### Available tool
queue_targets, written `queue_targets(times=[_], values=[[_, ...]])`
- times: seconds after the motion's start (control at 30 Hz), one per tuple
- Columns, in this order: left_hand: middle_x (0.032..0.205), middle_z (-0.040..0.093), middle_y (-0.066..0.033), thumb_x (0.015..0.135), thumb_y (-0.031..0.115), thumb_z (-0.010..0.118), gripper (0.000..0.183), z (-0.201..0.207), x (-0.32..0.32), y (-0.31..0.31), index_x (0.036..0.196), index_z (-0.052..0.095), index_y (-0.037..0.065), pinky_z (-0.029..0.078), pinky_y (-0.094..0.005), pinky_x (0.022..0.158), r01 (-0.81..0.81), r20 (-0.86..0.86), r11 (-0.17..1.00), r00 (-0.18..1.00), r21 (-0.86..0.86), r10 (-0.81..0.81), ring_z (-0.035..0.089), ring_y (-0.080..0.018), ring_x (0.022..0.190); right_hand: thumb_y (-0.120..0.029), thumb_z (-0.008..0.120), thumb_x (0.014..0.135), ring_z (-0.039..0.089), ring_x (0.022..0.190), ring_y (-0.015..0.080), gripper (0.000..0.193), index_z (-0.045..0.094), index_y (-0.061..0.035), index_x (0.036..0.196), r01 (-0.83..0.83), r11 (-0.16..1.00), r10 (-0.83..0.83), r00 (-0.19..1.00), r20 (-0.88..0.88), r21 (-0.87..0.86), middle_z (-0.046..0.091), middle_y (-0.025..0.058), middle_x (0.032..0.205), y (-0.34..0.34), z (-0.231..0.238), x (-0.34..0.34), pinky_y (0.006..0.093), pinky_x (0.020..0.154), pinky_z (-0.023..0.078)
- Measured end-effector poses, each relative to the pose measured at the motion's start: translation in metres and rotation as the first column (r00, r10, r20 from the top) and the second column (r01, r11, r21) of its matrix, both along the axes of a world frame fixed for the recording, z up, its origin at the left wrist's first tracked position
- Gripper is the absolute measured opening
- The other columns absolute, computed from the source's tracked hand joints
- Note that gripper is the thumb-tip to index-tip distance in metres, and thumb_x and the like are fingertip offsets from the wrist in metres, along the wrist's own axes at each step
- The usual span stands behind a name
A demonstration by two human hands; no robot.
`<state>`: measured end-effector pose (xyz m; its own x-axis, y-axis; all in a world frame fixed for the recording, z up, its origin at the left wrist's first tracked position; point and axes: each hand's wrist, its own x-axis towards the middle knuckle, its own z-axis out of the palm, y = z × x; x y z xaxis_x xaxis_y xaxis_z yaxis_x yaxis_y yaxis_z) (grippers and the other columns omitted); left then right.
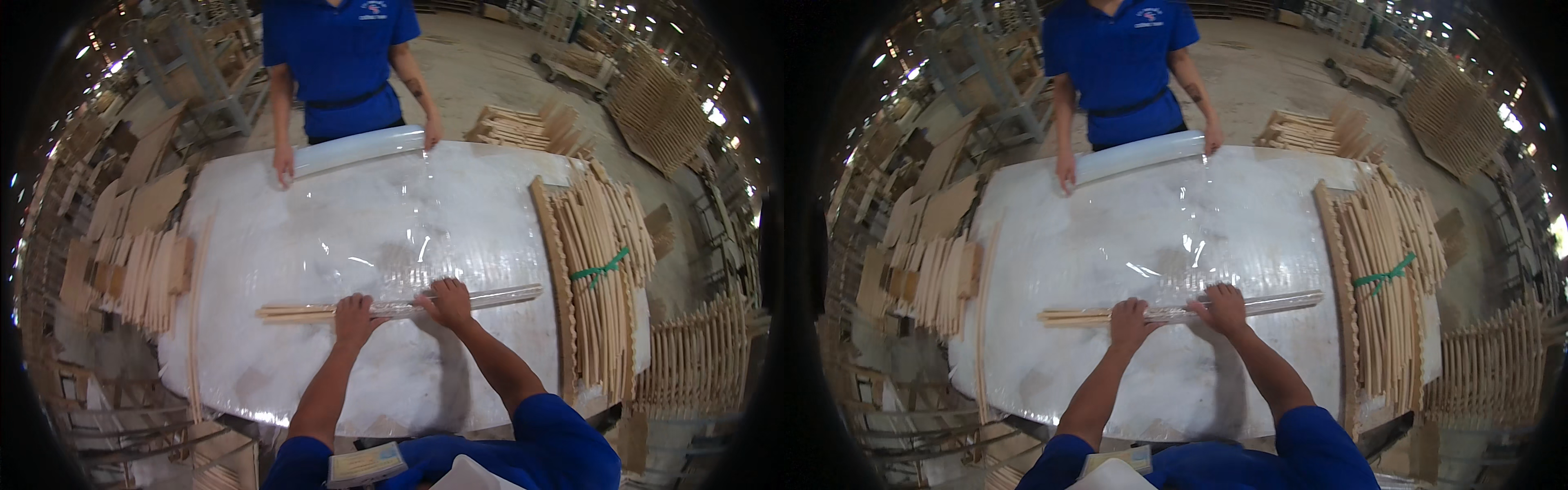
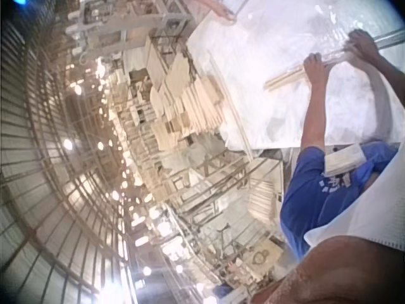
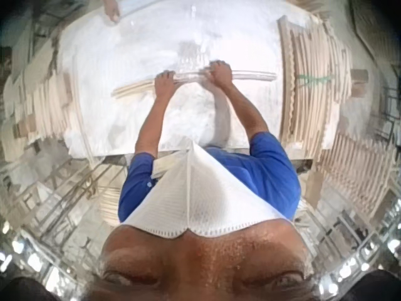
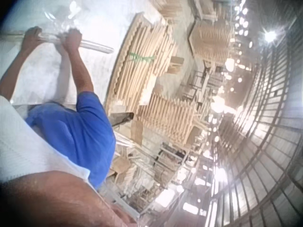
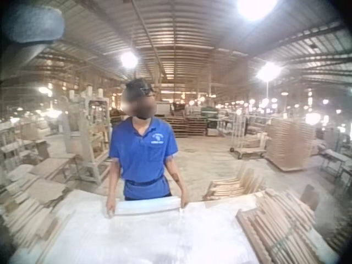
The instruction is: The person gathers small wooden sticks and places them on a table covered with plastic wrap. They roll the plastic wrap around the sticks to bundle them together. A coworker assists by holding the roll of plastic wrap. The person repeats this process with multiple bundles of sticks.
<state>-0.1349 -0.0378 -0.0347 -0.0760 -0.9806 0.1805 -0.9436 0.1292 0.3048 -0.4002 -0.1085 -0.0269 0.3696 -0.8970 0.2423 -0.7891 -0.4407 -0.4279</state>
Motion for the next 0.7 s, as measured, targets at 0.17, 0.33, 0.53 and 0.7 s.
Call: queue_targets(times=[0.17, 0.33, 0.53, 0.7], values=[[0.111, 0.064, -0.0097, 0.078, 0.063, 0.084, 0.065, 0.0, -0.011, 0.061, 0.112, 0.068, 0.01, 0.048, -0.0475, 0.095, 0.024, 0.018, 1.0, 1.0, 0.011, -0.024, 0.063, -0.0321, 0.107, -0.069, 0.084, 0.078, 0.065, 0.099, 0.0324, 0.065, 0.074, -0.0087, 0.101, -0.04, 0.998, 0.035, 0.996, -0.076, -0.057, 0.068, 0.0109, 0.101, 0.08, -0.001, -0.024, 0.049, 0.087, 0.05], [0.117, 0.064, -0.0116, 0.079, 0.064, 0.084, 0.068, 0.01, -0.037, 0.121, 0.115, 0.067, 0.01, 0.047, -0.051, 0.099, 0.03, -0.01, 0.997, 1.0, 0.069, -0.029, 0.06, -0.0348, 0.112, -0.066, 0.087, 0.077, 0.063, 0.104, 0.0353, 0.065, 0.072, -0.0096, 0.107, -0.056, 0.998, 0.059, 0.993, -0.106, 0.03, 0.066, 0.0116, 0.105, 0.138, -0.002, -0.051, 0.0507, 0.093, 0.048], [0.159, 0.044, -0.0204, 0.081, 0.083, 0.072, 0.101, 0.021, -0.042, 0.106, 0.147, 0.057, 0.009, 0.028, -0.0658, 0.122, -0.023, 0.036, 0.995, 0.999, 0.1, 0.019, 0.033, -0.0459, 0.153, -0.061, 0.078, 0.091, 0.04, 0.153, 0.0516, 0.092, 0.048, -0.0027, 0.156, -0.042, 0.997, 0.044, 0.999, 0.028, -0.071, 0.05, 0.0284, 0.157, 0.183, -0.018, -0.028, 0.0737, 0.124, 0.023], [0.162, 0.043, -0.0191, 0.087, 0.085, 0.065, 0.103, 0.014, -0.028, 0.054, 0.155, 0.053, 0.009, 0.028, -0.0661, 0.123, -0.096, 0.07, 0.995, 0.993, 0.027, 0.093, 0.032, -0.0448, 0.157, -0.068, 0.074, 0.092, 0.035, 0.156, 0.0543, 0.103, 0.043, 0.0017, 0.161, -0.033, 0.997, 0.034, 0.999, 0.013, -0.072, 0.043, 0.0306, 0.166, 0.143, -0.014, 0.0, 0.0732, 0.124, 0.023]])
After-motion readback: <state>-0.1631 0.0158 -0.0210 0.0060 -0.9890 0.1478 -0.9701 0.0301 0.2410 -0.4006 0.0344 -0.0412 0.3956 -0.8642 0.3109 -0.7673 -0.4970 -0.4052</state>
